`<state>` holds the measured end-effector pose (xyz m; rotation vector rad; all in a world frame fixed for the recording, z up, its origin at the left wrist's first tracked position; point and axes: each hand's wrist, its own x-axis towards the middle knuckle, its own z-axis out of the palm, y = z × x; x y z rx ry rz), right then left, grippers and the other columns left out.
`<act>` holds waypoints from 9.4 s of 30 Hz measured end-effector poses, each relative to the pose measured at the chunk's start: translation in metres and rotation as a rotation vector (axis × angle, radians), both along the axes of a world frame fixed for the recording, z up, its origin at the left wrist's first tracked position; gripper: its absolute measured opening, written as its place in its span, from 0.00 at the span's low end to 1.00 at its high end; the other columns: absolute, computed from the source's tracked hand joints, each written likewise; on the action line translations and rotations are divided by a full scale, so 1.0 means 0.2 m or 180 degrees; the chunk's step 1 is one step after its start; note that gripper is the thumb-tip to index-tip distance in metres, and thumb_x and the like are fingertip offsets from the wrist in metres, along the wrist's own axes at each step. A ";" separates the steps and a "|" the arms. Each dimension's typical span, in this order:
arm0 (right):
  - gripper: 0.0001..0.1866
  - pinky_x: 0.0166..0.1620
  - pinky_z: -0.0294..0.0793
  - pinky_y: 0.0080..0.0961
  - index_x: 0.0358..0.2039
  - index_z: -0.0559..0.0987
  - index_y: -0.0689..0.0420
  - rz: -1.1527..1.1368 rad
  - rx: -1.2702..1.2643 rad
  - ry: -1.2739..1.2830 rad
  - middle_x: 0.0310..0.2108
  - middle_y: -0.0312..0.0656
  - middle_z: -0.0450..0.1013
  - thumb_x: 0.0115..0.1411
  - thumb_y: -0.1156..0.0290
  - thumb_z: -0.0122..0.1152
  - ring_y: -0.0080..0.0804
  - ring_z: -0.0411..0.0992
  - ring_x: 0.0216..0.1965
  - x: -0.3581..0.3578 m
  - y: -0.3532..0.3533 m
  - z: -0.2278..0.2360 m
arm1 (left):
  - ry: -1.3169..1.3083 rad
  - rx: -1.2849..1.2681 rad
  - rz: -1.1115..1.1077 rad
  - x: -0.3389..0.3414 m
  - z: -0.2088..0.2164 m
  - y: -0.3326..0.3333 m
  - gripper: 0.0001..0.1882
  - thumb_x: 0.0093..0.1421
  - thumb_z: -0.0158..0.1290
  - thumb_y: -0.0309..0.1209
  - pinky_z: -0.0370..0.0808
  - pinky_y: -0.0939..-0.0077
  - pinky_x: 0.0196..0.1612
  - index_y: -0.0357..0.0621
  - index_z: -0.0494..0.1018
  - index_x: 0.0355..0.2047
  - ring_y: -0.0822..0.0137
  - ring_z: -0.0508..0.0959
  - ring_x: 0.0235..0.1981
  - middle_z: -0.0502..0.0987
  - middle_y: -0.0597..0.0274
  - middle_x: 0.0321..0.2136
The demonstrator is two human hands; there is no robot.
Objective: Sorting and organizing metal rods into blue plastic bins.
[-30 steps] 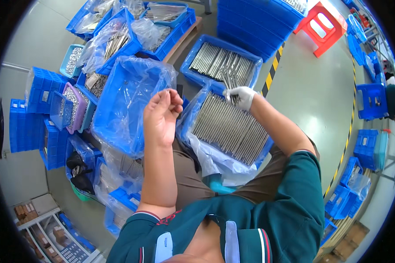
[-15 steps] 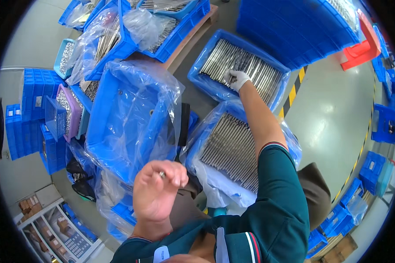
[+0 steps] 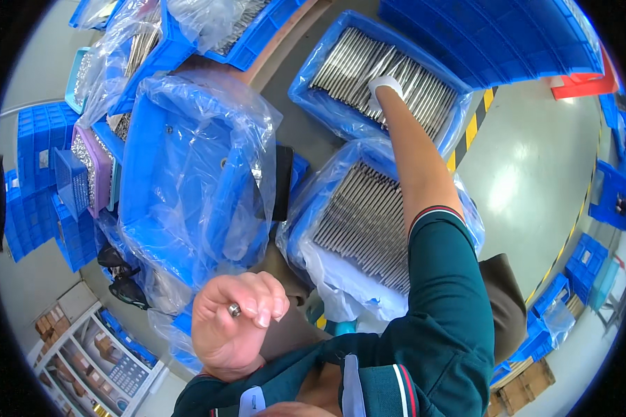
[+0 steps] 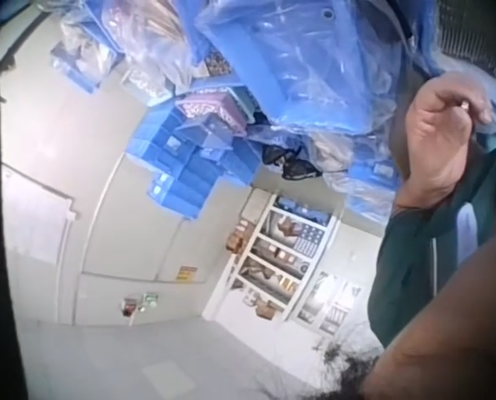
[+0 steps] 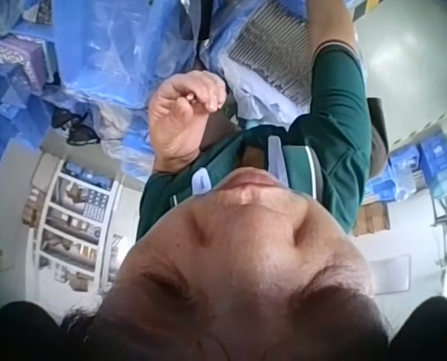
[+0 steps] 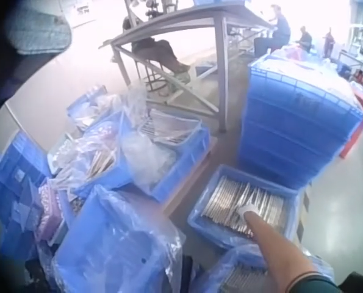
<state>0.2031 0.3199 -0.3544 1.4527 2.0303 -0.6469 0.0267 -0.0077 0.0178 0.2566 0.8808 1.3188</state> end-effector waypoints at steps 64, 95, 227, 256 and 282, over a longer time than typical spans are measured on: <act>0.25 0.52 0.62 0.40 0.48 0.71 0.54 -0.0548 0.2044 -0.0254 0.55 0.41 0.61 0.52 0.55 0.57 0.37 0.59 0.57 0.42 -0.44 0.24 | -0.0009 0.0031 -0.0242 0.09 0.03 -0.07 0.14 0.58 0.52 0.37 0.64 0.67 0.45 0.34 0.71 0.33 0.65 0.70 0.32 0.73 0.55 0.27; 0.20 0.39 0.73 0.33 0.25 0.80 0.58 -0.2986 0.0001 0.1070 0.26 0.51 0.76 0.50 0.54 0.47 0.45 0.75 0.33 0.91 -1.48 0.73 | -0.0127 0.0517 -0.0208 0.09 0.03 -0.15 0.12 0.60 0.51 0.34 0.68 0.73 0.38 0.37 0.71 0.37 0.66 0.71 0.34 0.73 0.60 0.31; 0.10 0.13 0.56 0.13 0.34 0.72 0.57 -0.2767 -0.1090 0.4362 0.17 0.33 0.69 0.58 0.64 0.57 0.15 0.61 0.10 0.60 -1.93 1.92 | 0.1222 0.0757 -0.0251 0.44 0.05 -0.14 0.05 0.52 0.59 0.28 0.58 0.87 0.22 0.44 0.73 0.24 0.81 0.63 0.16 0.69 0.75 0.17; 0.18 0.09 0.48 0.14 0.33 0.71 0.63 -0.1264 -0.4648 0.5468 0.10 0.33 0.58 0.59 0.58 0.54 0.16 0.52 0.07 0.63 -1.99 1.83 | 0.0813 0.1622 -0.0649 0.52 0.20 -0.24 0.12 0.62 0.47 0.34 0.62 0.90 0.25 0.36 0.72 0.38 0.83 0.67 0.21 0.69 0.71 0.21; 0.17 0.19 0.68 0.19 0.25 0.73 0.53 -0.4260 -0.3420 0.6236 0.19 0.32 0.69 0.60 0.53 0.51 0.24 0.69 0.18 0.59 -1.93 1.78 | 0.5294 0.4982 0.0282 0.79 0.06 -0.35 0.11 0.47 0.53 0.28 0.68 0.72 0.31 0.43 0.73 0.34 0.65 0.70 0.26 0.70 0.65 0.24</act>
